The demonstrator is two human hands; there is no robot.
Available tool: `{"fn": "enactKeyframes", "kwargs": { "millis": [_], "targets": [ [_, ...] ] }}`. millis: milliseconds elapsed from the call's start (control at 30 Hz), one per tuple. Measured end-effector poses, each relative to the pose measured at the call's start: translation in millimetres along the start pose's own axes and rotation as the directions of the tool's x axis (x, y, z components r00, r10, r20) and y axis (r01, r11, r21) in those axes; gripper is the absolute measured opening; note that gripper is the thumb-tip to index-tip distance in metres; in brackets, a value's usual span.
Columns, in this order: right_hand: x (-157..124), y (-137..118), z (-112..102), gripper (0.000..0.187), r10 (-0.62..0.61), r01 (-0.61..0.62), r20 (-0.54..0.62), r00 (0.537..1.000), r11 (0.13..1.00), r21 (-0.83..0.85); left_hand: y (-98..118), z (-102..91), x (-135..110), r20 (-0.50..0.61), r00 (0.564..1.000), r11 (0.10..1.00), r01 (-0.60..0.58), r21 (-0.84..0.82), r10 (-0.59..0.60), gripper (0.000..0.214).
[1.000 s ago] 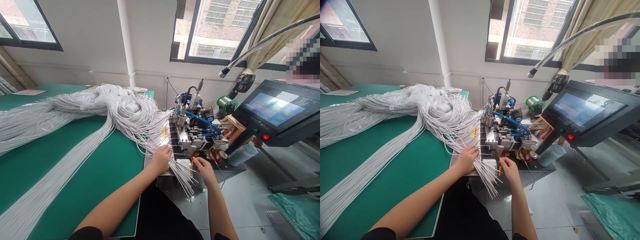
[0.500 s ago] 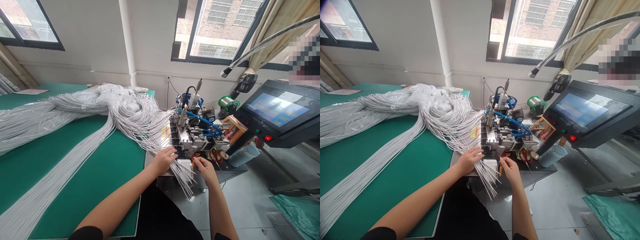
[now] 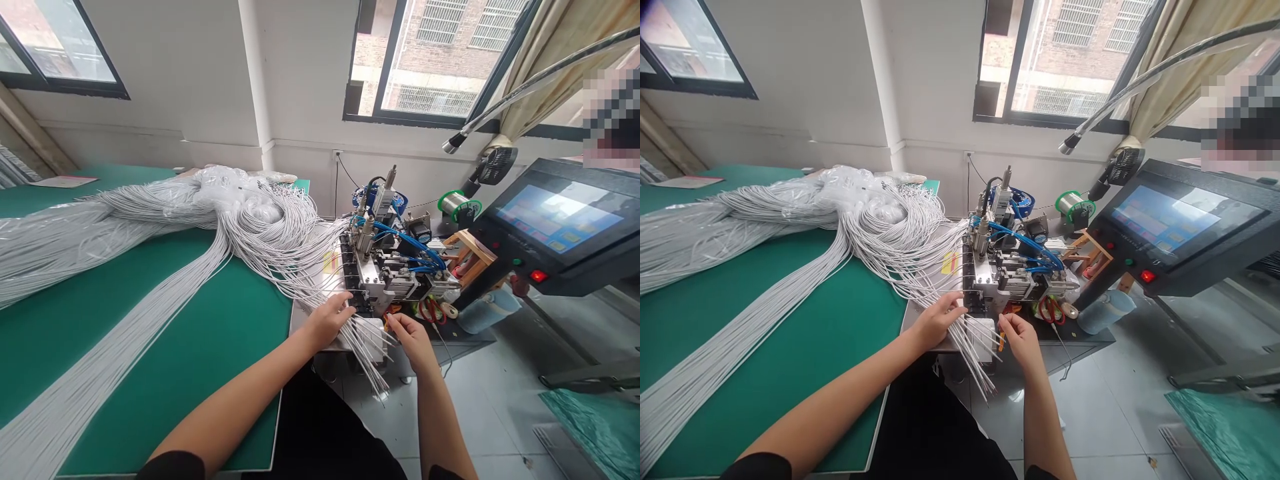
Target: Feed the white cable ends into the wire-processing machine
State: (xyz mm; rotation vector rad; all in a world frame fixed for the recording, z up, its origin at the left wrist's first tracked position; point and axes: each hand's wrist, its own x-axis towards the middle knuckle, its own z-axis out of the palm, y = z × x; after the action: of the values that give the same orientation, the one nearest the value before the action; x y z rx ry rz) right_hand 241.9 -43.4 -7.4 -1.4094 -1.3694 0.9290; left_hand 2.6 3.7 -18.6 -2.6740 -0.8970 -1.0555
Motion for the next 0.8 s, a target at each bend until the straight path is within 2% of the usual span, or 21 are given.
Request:
{"fn": "enactKeyframes", "kwargs": {
  "millis": [267,367,467,567,667,800],
  "targets": [
    [-2.6,-1.5,-1.8,0.041,0.014,-0.014,0.048,0.999,1.0,-0.012,0.2,0.9,0.1,-0.004,1.0,1.0,-0.018,0.012,0.018,0.035],
    [-5.0,-6.5,-6.3,0.044,0.001,0.01,0.164,0.986,0.998,-0.066,0.5,1.0,0.6,0.002,1.0,1.0,-0.01,0.024,0.01,0.035],
    [-8.3,-12.9,-12.7,0.044,0.008,0.028,0.315,0.949,0.994,-0.11,0.8,0.4,1.3,-0.008,1.0,0.999,-0.024,0.044,0.024,0.034],
    [-11.1,-18.8,-18.6,0.04,-0.011,0.067,0.385,0.923,0.989,-0.132,0.8,-0.4,1.6,-0.002,0.998,0.997,-0.065,0.038,0.065,0.033],
    [-12.7,-24.2,-21.4,0.035,-0.028,0.092,0.385,0.923,0.985,-0.148,0.6,-0.8,0.6,0.022,0.997,0.997,-0.079,0.025,0.078,0.034],
    [-12.9,-27.6,-20.9,0.033,-0.042,0.094,0.305,0.952,0.983,-0.157,1.5,-1.8,-0.1,0.029,0.996,0.995,-0.089,0.04,0.088,0.036]
  ]
}}
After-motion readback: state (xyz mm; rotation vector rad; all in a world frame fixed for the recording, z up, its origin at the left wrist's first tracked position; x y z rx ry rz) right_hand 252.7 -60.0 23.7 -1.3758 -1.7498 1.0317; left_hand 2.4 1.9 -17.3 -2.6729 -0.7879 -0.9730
